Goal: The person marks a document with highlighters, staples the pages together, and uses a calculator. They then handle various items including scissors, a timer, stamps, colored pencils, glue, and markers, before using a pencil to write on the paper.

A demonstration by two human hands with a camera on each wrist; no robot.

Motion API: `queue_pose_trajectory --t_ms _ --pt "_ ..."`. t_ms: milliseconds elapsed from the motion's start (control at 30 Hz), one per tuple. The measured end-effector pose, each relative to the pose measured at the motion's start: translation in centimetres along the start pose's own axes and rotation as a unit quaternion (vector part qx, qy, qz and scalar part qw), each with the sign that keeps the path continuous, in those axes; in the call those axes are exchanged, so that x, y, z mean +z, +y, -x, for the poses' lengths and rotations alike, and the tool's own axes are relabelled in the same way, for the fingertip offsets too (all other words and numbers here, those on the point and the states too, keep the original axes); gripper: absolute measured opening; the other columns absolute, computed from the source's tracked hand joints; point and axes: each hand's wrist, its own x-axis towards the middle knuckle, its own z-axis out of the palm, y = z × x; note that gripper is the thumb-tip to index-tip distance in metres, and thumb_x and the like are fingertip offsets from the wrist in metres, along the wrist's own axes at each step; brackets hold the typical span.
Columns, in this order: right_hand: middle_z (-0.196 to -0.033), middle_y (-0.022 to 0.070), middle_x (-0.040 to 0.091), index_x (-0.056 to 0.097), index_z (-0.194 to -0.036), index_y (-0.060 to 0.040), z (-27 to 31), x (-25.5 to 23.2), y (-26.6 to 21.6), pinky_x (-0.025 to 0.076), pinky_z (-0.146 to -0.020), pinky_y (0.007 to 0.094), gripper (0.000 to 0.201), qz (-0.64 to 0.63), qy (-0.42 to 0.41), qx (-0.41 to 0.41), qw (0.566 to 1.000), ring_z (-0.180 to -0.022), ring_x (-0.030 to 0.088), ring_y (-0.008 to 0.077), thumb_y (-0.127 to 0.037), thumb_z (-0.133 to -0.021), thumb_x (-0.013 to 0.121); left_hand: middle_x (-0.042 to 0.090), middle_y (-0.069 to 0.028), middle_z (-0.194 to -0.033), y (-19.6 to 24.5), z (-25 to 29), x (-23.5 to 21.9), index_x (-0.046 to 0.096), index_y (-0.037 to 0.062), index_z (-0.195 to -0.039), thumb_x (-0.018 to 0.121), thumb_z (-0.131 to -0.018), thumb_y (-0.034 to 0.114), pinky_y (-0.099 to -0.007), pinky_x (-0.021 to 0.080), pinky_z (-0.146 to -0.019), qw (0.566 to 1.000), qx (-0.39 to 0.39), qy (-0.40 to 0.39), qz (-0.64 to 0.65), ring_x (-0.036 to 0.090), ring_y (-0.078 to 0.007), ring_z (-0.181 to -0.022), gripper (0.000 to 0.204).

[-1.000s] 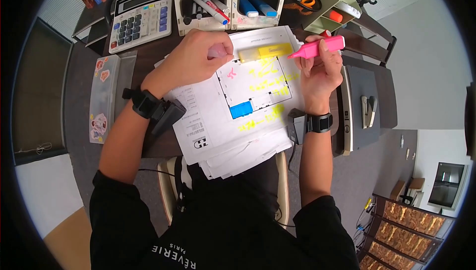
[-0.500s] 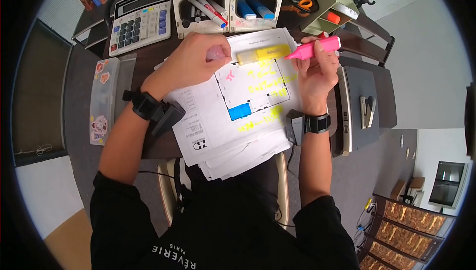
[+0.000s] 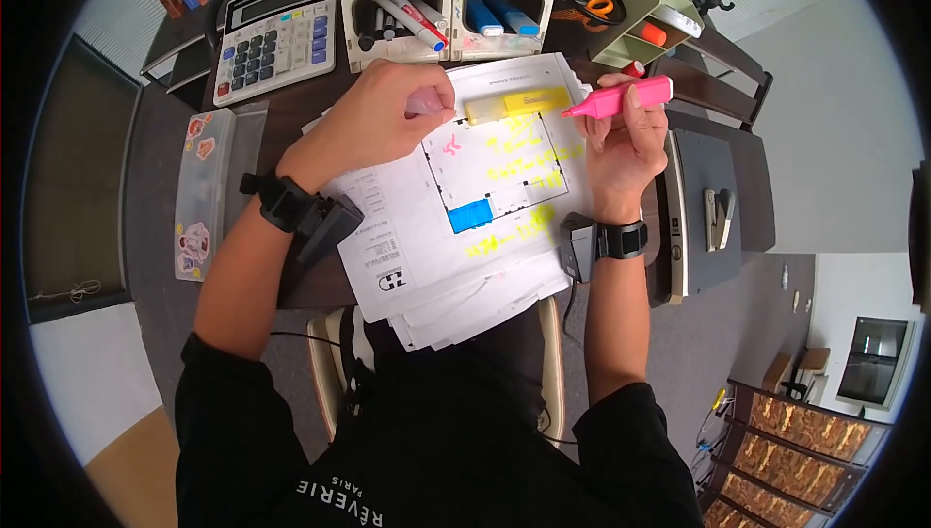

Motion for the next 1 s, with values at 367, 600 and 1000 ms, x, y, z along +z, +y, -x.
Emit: queue_pose_trajectory --t_ms 367,600,1000 --pt "-0.068 0.0090 0.063 0.066 -0.102 0.0103 0.2 0.5 -0.1 0.039 -0.054 0.0244 0.035 0.035 -0.002 0.002 0.999 -0.056 0.053 0.0131 -0.024 -0.098 0.061 0.066 -0.0081 -0.078 -0.3 -0.1 0.1 0.067 0.0010 -0.092 0.073 -0.088 0.010 -0.0282 0.050 -0.067 1.000 0.019 0.006 -0.012 0.062 -0.0140 -0.071 0.012" --pt "-0.067 0.0067 0.061 0.066 -0.103 0.0104 -0.1 0.8 0.1 0.039 -0.054 0.0252 0.030 0.020 -0.047 0.028 0.998 -0.054 0.051 0.0116 -0.018 -0.100 0.059 0.067 -0.0077 -0.078 -0.1 -0.1 -0.1 0.067 0.0010 -0.092 0.073 -0.088 0.010 -0.0283 0.050 -0.067 1.000 0.011 -0.001 -0.019 0.062 -0.0143 -0.071 0.012" --pt "-0.086 0.0077 0.068 0.068 -0.101 0.0043 0.3 2.2 0.0 0.045 -0.051 0.0248 0.013 0.156 -0.130 0.105 0.973 -0.057 0.057 0.0090 -0.002 -0.091 0.073 0.066 -0.0072 -0.077 -0.2 0.0 0.2 0.067 0.0010 -0.093 0.073 -0.088 0.009 -0.0284 0.050 -0.068 1.000 0.018 0.007 -0.003 0.060 -0.0140 -0.071 0.012"
